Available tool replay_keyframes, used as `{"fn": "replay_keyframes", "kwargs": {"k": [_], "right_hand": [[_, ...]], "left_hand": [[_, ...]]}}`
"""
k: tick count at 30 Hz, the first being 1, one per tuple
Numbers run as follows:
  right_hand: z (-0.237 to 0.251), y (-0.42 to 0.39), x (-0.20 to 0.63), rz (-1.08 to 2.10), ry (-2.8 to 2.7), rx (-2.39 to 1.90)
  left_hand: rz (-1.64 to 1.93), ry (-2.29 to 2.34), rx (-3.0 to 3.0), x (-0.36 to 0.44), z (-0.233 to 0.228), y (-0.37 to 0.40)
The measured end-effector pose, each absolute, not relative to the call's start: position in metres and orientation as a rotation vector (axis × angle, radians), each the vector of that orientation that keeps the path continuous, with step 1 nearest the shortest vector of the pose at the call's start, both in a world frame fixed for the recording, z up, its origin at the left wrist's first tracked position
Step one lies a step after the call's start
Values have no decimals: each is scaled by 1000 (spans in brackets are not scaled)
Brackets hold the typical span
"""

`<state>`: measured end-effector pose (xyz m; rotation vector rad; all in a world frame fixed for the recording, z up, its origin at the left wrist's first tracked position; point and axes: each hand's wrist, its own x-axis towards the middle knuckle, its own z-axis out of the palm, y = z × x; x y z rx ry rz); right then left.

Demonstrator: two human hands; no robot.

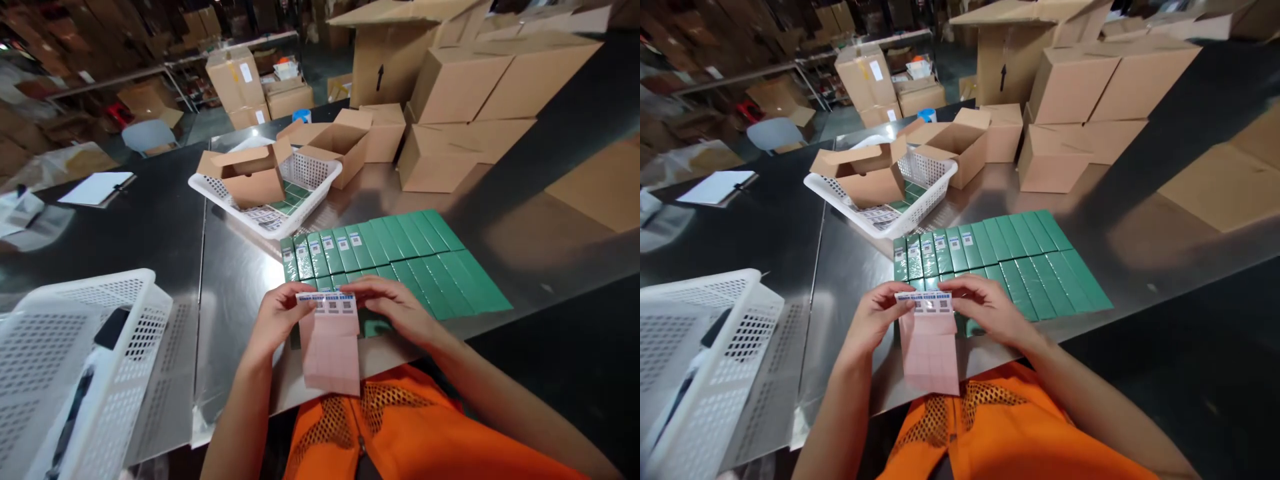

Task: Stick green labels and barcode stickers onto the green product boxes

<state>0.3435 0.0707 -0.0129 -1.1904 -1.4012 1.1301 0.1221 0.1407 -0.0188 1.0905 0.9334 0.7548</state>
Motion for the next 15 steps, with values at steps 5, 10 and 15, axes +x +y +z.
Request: {"fn": "replay_keyframes", "kwargs": {"k": [5,10,15], "right_hand": [[-23,72,331,1129,-1168,-1336],[-30,69,326,1000,-1232,-1460],[-16,66,340,754,-1337,-1320]], "left_hand": [[806,951,1054,118,-25,135],[709,1030,1053,117,-28,133],[667,1101,1065,117,-32,133]]}}
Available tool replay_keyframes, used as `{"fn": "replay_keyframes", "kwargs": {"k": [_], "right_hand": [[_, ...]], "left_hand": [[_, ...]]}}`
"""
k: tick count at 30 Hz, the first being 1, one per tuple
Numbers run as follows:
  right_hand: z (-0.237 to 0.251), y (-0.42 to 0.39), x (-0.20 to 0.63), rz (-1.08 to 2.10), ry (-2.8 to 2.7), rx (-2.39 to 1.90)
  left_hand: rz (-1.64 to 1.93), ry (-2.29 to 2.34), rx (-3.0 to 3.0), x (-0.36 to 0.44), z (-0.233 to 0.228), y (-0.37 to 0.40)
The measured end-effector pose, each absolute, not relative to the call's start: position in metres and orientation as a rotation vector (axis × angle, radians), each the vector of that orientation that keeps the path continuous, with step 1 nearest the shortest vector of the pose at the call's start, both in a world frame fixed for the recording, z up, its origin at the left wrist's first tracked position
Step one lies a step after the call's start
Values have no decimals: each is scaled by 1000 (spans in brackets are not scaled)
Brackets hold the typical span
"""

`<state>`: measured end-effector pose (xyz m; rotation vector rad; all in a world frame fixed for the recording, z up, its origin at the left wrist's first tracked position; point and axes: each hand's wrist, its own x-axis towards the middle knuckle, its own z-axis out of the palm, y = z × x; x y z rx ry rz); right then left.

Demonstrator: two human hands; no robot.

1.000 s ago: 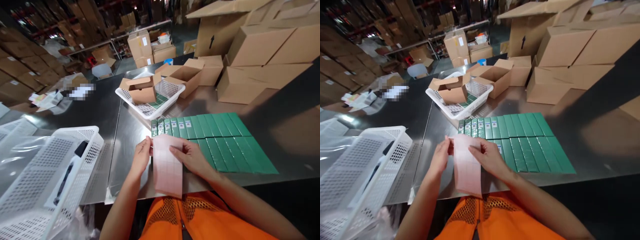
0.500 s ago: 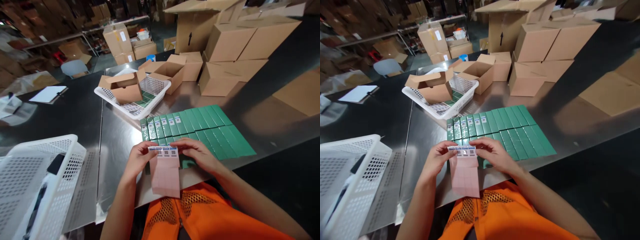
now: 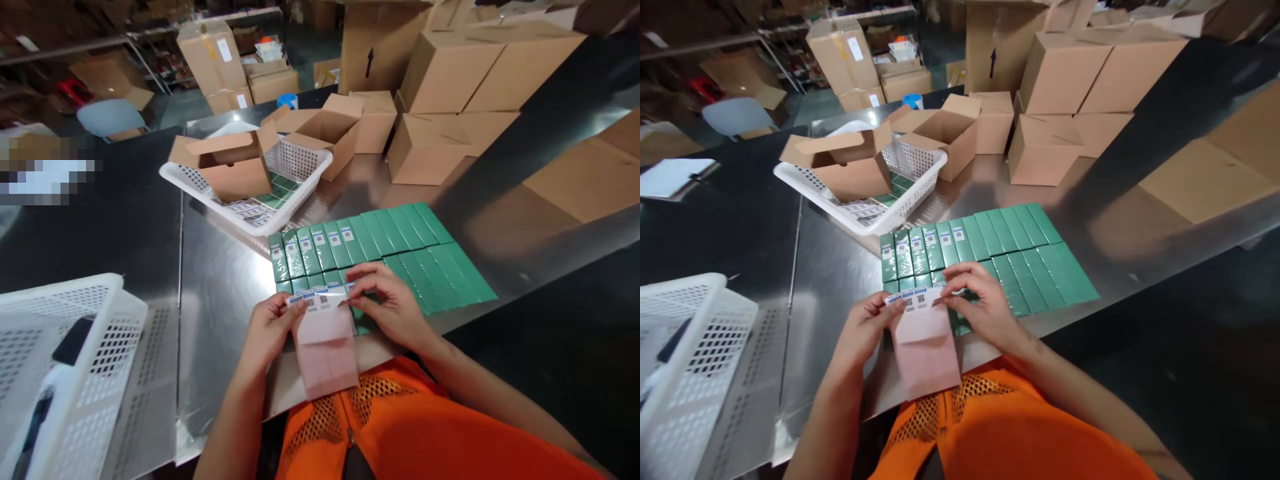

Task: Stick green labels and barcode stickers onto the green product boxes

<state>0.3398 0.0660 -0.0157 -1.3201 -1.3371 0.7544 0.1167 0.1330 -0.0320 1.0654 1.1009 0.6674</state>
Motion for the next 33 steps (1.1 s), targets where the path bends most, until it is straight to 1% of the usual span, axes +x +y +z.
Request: {"fn": "replay_keyframes", "kwargs": {"k": [2,4,10,15,19,24,27,29,31,33], "right_hand": [[-10,69,355,760,-1215,-1291],[-6,74,374,808,-1118,-1358],[-12,84,425,1236,-1064,-1625],[-16,83,436,1350,-987,-1670],[-19,84,433,1368,-925,-1704],[-25,85,430,1299,-1018,-1788],[-23,89,429,1173,-1161,-1959],[-17,92,430,1008,-1315,-2145],[-11,93,429,765,-1490,-2288],[-6,91,423,591,-1622,-2238]], "left_hand": [[671,1103,1071,115,-32,133],[675,1095,1095,113,-31,134],[633,1112,1180,112,-24,136],[585,1130,1185,112,-24,137],[585,1131,1220,112,-27,139],[580,1129,1228,111,-29,138],[585,1126,1229,111,-30,138],[591,1125,1231,112,-29,137],[594,1121,1226,113,-29,137],[588,1109,1213,114,-28,136]]}}
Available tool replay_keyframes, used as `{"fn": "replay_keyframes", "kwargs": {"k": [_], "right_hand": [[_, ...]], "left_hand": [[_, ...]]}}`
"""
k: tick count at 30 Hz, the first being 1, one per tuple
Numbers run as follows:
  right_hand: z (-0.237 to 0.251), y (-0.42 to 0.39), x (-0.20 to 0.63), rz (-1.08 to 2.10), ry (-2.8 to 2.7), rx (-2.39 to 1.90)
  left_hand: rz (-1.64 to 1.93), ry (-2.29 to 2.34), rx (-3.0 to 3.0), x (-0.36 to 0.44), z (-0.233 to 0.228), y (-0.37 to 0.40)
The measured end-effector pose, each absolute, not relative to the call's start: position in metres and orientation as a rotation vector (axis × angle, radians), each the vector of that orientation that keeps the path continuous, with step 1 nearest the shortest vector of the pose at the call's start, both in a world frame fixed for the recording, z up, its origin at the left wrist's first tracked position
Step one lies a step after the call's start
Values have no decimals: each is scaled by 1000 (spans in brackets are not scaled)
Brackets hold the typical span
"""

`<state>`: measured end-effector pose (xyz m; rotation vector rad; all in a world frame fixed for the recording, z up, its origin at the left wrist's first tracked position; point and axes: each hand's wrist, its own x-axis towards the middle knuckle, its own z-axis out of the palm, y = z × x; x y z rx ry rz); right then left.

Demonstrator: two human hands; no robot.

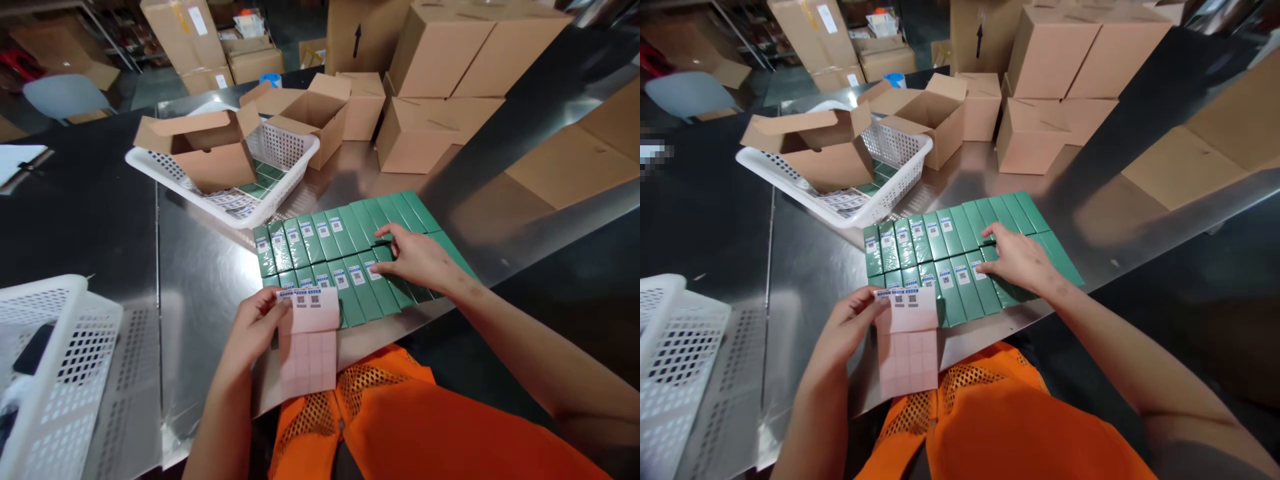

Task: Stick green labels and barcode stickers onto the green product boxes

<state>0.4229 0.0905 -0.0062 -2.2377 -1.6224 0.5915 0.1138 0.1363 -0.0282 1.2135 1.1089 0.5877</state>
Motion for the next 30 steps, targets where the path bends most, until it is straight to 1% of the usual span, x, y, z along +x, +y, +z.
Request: {"fn": "replay_keyframes", "kwargs": {"k": [1,4,6,10,14,17,19,21,24,30], "right_hand": [[-5,89,417,586,-1662,-2136],[-5,84,386,748,-1734,-1753],[-8,83,362,793,-1792,-1582],[-11,85,332,706,-1841,-1341],[2,93,343,719,-1736,-1184],[13,120,376,765,-1423,-1283],[15,146,400,821,-1235,-1497],[14,170,420,968,-1112,-1725],[9,190,432,1096,-1054,-1877],[5,190,426,1074,-1085,-2012]], "left_hand": [[583,1105,1206,114,-28,136],[563,1100,1181,116,-27,136],[557,1101,1156,116,-27,136],[559,1103,1109,117,-27,139],[544,1097,1106,115,-30,140],[537,1088,1113,114,-32,139],[532,1077,1117,114,-31,139],[531,1076,1125,114,-30,139],[531,1081,1129,114,-28,140],[514,1085,1147,113,-30,142]]}}
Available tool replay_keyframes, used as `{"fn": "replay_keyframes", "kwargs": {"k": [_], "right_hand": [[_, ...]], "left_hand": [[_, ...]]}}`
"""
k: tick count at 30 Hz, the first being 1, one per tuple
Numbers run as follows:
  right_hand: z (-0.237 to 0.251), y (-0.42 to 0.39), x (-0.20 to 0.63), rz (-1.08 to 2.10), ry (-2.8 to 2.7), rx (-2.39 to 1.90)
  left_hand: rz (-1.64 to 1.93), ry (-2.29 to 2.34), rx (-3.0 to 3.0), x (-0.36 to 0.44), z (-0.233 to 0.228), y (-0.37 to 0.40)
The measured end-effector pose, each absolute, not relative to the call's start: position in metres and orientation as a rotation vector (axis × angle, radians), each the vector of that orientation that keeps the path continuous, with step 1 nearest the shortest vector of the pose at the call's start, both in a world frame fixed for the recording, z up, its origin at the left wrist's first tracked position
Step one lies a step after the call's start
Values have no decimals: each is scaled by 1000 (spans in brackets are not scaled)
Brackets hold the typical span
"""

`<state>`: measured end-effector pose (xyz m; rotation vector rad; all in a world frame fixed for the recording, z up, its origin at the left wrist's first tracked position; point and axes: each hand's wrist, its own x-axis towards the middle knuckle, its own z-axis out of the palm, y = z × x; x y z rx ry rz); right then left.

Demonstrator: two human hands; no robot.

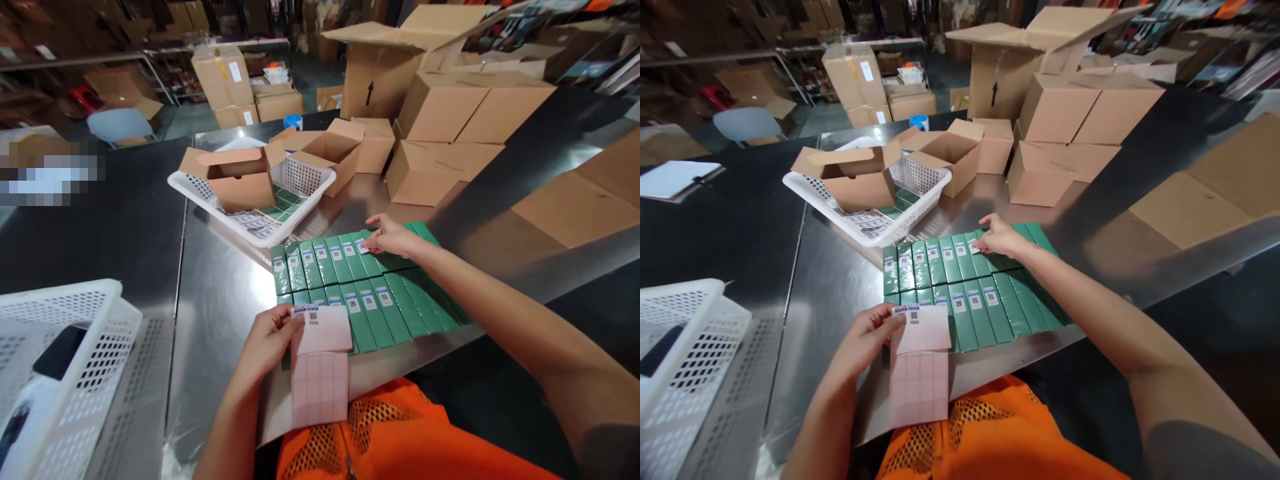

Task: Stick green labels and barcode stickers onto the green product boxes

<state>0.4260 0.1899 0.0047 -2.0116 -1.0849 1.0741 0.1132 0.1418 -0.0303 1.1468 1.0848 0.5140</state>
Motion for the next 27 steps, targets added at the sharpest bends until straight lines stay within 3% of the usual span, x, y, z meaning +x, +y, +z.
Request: {"fn": "replay_keyframes", "kwargs": {"k": [8,15,22,27], "right_hand": [[-2,198,426,921,-1249,-2234],[12,203,435,582,-1567,-2366],[-2,131,356,906,-1925,-1496],[-22,110,325,739,-1970,-1289]], "left_hand": [[501,1069,1163,113,-34,142],[501,1079,1170,113,-36,142],[507,1104,1181,115,-36,141],[514,1136,1110,118,-33,143]]}}
